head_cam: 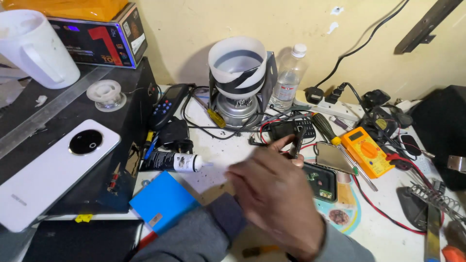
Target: Cleaning the frame and internal components of a disassembled mobile phone using cleaning liquid and a small scraping tool.
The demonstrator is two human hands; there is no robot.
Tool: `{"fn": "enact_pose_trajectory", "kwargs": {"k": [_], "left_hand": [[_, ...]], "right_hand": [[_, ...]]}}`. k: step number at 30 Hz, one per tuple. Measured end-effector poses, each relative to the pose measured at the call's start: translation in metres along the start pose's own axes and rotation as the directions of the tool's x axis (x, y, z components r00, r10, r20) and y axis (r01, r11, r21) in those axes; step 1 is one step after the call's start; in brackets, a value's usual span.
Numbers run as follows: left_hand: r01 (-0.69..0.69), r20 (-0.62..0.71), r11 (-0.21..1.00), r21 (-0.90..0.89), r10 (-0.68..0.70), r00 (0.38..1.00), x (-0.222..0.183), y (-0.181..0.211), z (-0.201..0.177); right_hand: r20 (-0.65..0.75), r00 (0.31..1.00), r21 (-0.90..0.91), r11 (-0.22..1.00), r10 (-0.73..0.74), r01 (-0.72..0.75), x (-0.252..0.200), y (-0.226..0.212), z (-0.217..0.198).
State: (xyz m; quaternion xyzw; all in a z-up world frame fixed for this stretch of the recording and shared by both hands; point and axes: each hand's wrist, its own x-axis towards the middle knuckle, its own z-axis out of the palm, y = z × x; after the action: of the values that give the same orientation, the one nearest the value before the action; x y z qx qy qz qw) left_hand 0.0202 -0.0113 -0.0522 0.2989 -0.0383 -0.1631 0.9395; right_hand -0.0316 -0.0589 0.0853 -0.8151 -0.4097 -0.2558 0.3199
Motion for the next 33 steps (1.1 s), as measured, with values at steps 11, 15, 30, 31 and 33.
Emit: {"fn": "enact_pose_trajectory", "kwargs": {"k": [11,15,30,31,33], "left_hand": [[-0.106,-0.051,0.991,0.078,0.11,0.993,0.021,0.003,-0.023],[-0.044,-0.142,0.999,0.023,0.047,0.989,-0.005,0.027,0.007],[-0.126,0.444,0.986,-0.11,0.162,0.881,-0.004,0.037,0.008],[-0.097,0.439,0.988,-0.118,0.14,0.887,-0.01,0.034,0.013],[-0.159,0.473,0.987,-0.014,0.146,0.869,-0.012,0.044,0.023]], "right_hand": [[0.508,0.854,-0.236,0.972,0.112,0.013,0.036,0.031,0.063],[0.182,0.976,-0.244,0.956,-0.122,0.166,0.017,0.036,-0.005],[-0.109,0.477,0.609,0.438,0.872,-0.661,-0.114,0.122,-0.046],[-0.112,0.452,0.604,0.421,0.885,-0.677,-0.121,0.118,-0.047],[0.002,0.532,0.544,0.446,0.847,-0.711,-0.117,0.118,-0.043]]}}
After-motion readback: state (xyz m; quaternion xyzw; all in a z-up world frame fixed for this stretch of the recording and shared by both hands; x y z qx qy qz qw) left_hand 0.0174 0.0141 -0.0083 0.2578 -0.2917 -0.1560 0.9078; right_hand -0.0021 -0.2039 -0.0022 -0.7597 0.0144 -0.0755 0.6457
